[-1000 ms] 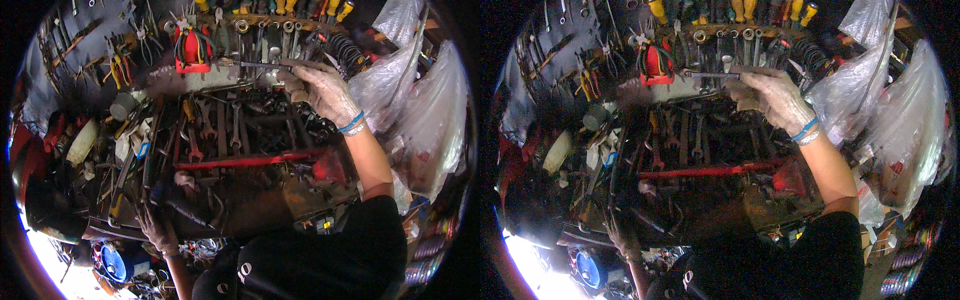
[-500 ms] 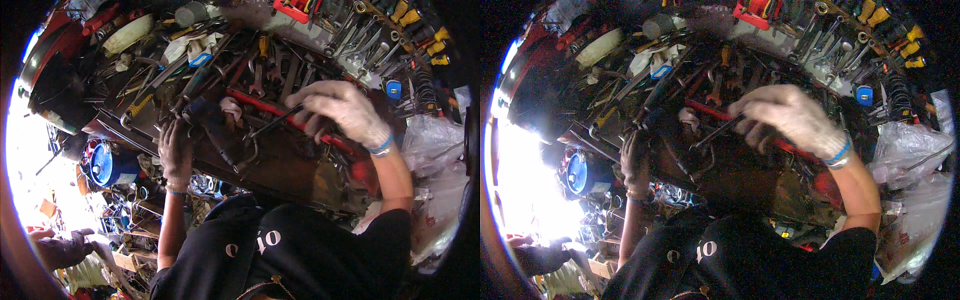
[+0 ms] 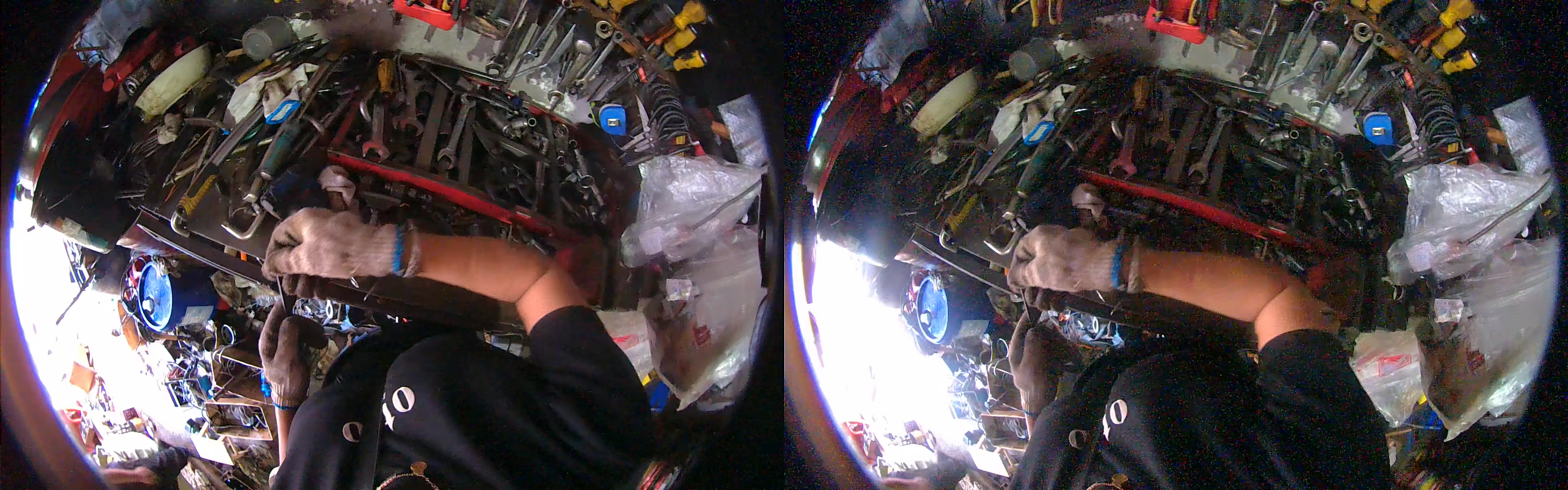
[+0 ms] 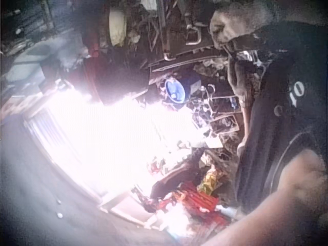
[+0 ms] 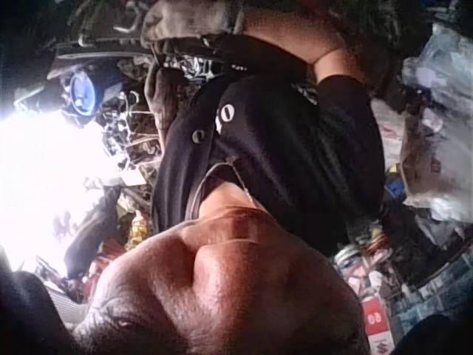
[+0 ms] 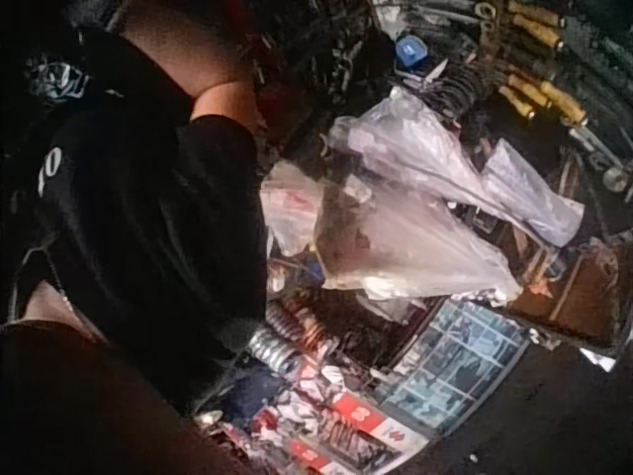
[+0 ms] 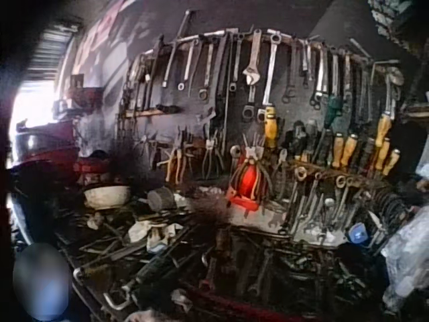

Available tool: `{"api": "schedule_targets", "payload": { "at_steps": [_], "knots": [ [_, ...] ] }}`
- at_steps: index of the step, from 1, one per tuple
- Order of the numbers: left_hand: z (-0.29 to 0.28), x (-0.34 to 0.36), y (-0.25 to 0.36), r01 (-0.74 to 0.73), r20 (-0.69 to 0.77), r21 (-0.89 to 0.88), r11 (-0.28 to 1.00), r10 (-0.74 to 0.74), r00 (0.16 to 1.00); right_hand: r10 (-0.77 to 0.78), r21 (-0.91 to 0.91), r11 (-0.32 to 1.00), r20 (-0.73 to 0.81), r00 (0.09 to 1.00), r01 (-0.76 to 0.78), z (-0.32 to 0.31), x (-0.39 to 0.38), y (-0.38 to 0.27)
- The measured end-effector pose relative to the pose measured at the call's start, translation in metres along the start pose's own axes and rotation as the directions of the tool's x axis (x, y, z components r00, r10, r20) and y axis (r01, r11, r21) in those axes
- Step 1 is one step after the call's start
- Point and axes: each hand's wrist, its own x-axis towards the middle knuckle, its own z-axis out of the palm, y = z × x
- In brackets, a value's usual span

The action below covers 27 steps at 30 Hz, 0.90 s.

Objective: The person sits on the floor and works on a disassembled engine part, using a wrench to tighten bolts. They retrieve a wrench from a tool rack, interact briefly with another person, and continue adjusting the engine component.

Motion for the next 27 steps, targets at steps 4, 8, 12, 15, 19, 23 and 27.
{"api": "schedule_targets", "payload": {
  "at_steps": [4,8,12,15,19,23,27],
  "knots": [
    [0.006,-0.014,-0.007,0.064,-0.191,0.01,0.998,-0.061,0.98,-0.025,-0.263,0.965,-0.057,0.998,0.009,0.014,0.014,0.024],
    [0.004,-0.024,-0.009,0.089,-0.228,0.049,0.995,-0.076,0.971,-0.158,-0.441,0.89,-0.064,0.985,0.114,0.025,0.029,0.044],
    [0.003,-0.036,-0.015,0.129,-0.25,0.147,0.981,-0.089,0.964,-0.251,-0.561,0.808,-0.051,0.967,0.18,0.033,0.028,0.058],
    [0.009,-0.041,-0.024,0.094,-0.259,0.067,0.993,-0.073,0.963,-0.148,-0.506,0.859,-0.106,0.983,0.075,0.037,0.024,0.062],
    [0.018,-0.056,-0.031,0.131,-0.303,-0.048,0.99,-0.14,0.943,-0.1,-0.54,0.841,-0.102,0.99,0.03,0.042,0.015,0.067],
    [0.021,-0.061,-0.034,0.182,-0.263,-0.028,0.983,-0.183,0.947,-0.175,-0.526,0.85,-0.211,0.962,0.04,0.041,-0.001,0.071],
    [0.018,-0.068,-0.036,0.184,-0.211,-0.035,0.982,-0.187,0.96,-0.217,-0.482,0.875,-0.315,0.924,0.041,0.045,-0.018,0.065]
  ]
}}
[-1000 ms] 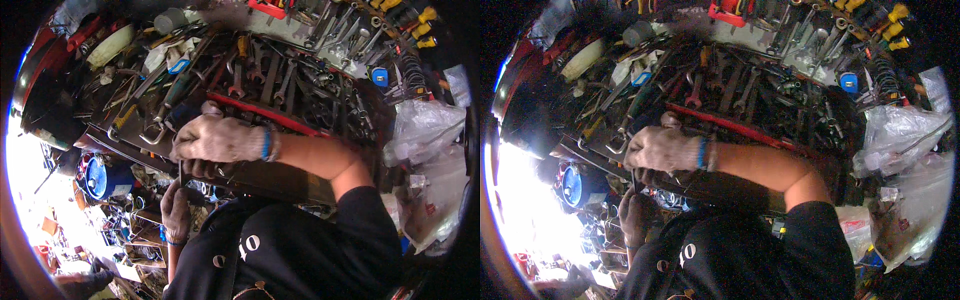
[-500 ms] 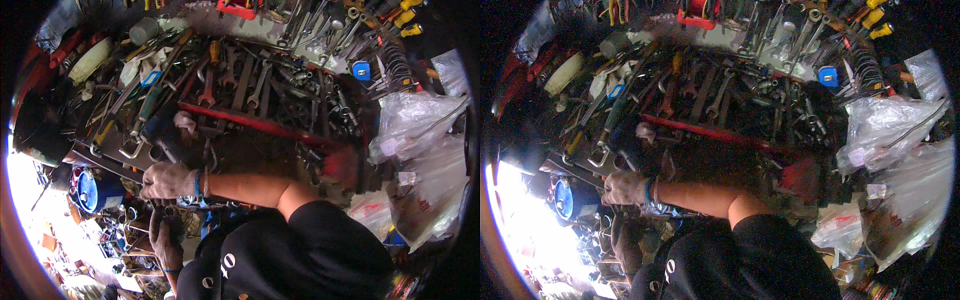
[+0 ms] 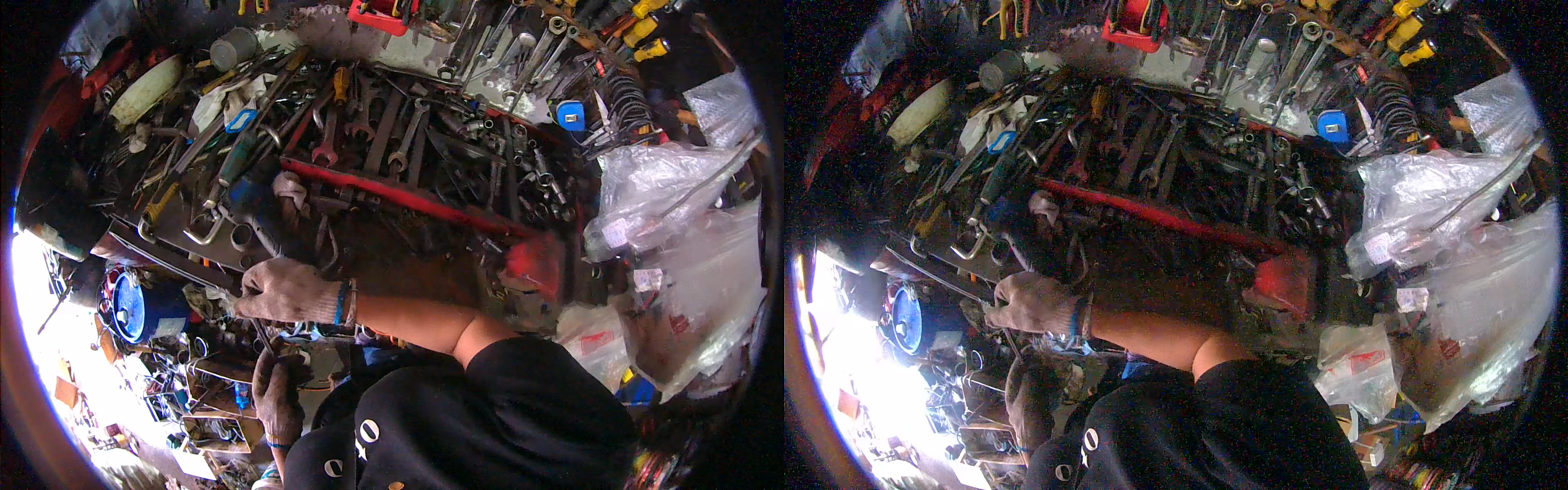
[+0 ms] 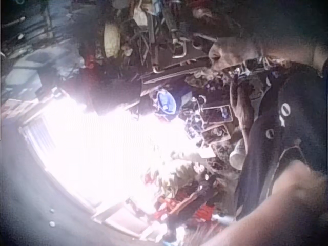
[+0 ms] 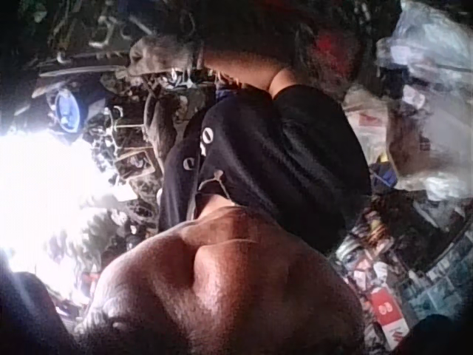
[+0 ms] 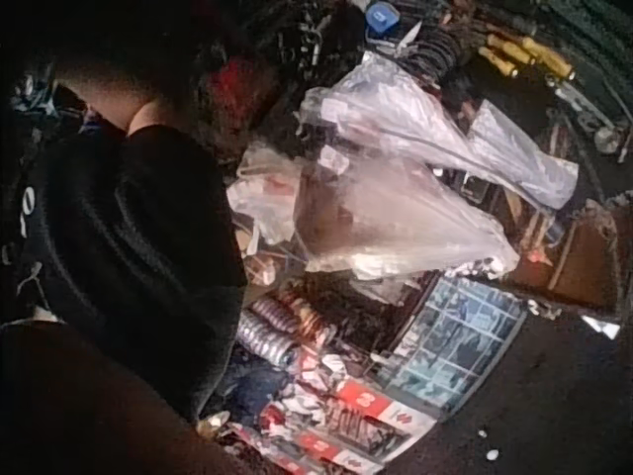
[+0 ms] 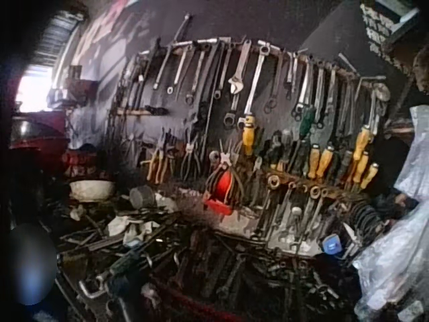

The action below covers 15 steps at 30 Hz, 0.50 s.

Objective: The person sits on the floor and works on a disassembled engine part, using a wrench to tighten bolts. They retrieve a wrench from a tool rack, interact briefly with another person, and continue adjusting the engine component.

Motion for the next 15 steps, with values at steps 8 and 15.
{"api": "schedule_targets", "payload": {
  "at_steps": [8,15],
  "knots": [
    [-0.031,-0.035,-0.006,-0.038,0.099,-0.025,0.999,0.04,0.994,0.095,0.064,0.993,0.073,0.993,-0.1,0.005,-0.038,-0.022],
    [-0.065,-0.079,-0.014,0.086,0.335,-0.157,0.984,-0.029,0.942,0.188,0.276,0.938,0.099,0.977,-0.208,0.028,-0.088,-0.042]
  ]
}}
